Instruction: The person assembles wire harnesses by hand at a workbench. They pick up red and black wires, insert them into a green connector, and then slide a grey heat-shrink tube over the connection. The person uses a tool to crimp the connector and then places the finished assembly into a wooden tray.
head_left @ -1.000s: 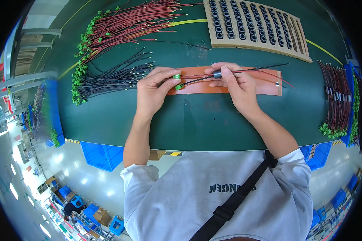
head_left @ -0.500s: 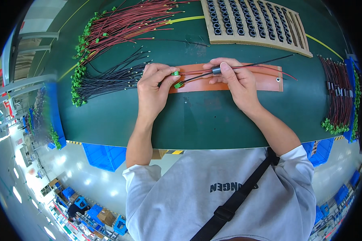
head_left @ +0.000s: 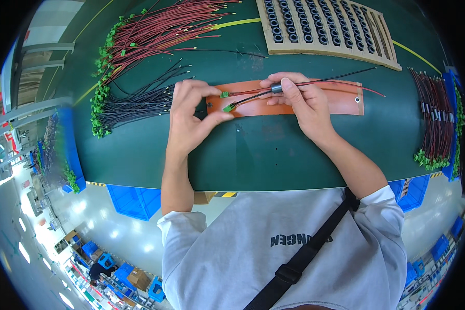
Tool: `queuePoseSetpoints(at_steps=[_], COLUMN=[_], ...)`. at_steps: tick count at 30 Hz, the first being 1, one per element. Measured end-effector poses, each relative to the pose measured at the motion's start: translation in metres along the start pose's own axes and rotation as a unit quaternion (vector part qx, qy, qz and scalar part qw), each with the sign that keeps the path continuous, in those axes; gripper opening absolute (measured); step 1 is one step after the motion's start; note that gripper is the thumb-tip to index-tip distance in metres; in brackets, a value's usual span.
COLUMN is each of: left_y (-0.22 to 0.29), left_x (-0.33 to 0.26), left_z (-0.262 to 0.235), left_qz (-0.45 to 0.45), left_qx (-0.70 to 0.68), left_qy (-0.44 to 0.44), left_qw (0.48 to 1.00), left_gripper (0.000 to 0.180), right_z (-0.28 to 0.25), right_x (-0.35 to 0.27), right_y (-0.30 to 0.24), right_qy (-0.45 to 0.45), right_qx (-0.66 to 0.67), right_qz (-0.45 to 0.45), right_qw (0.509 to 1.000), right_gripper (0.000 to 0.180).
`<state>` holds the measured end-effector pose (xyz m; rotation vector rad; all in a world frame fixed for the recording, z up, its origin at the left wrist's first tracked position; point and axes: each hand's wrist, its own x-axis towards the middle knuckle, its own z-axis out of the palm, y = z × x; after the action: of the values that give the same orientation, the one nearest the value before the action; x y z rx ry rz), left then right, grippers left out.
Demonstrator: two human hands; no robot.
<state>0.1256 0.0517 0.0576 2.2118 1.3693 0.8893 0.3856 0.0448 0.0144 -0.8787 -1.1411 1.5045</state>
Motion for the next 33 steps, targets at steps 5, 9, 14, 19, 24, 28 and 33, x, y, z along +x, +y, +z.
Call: queuePoseSetpoints(at_steps=[5,9,14,19,24,28,33], left_y=[-0.006,-0.013,-0.014,-0.015,-0.014,-0.021,-0.009], left_x=[-0.007,-0.013,-0.015,-0.016,-0.015,-0.015,-0.012], left_z=[0.001,0.002,0.008,0.01,0.008,0.008,0.017], left_qz=[-0.022,-0.134,-0.125,-0.166,-0.145,-0.154,-0.163], left_qx=[-0.035,-0.255,-0.339,-0.298,-0.353,-0.39,-0.374], left_qy=[-0.09,-0.052,-0.04,-0.055,-0.061,-0.053,0.006], left_qw=[0.995,0.956,0.932,0.938,0.922,0.906,0.913], left_gripper=[0.026,0.019,0.022,0.025,0.026,0.028,0.037], right_z=[-0.001,0.001,-0.001,-0.001,-0.002,-0.001,0.001], right_x=[0.0,0.0,0.001,0.001,0.001,0.001,0.0], right_y=[0.004,0.001,0.003,0.001,0.002,0.001,-0.002], right_qy=[0.0,-0.01,-0.012,-0.01,-0.022,-0.01,-0.016], right_qx=[0.016,0.029,0.012,0.001,0.009,0.015,0.051], right_qz=[0.002,0.006,-0.012,-0.008,-0.011,-0.011,-0.023], right_qw=[1.0,1.0,1.0,1.0,1.0,1.0,0.998], right_gripper=[0.028,0.027,0.027,0.026,0.028,0.024,0.023])
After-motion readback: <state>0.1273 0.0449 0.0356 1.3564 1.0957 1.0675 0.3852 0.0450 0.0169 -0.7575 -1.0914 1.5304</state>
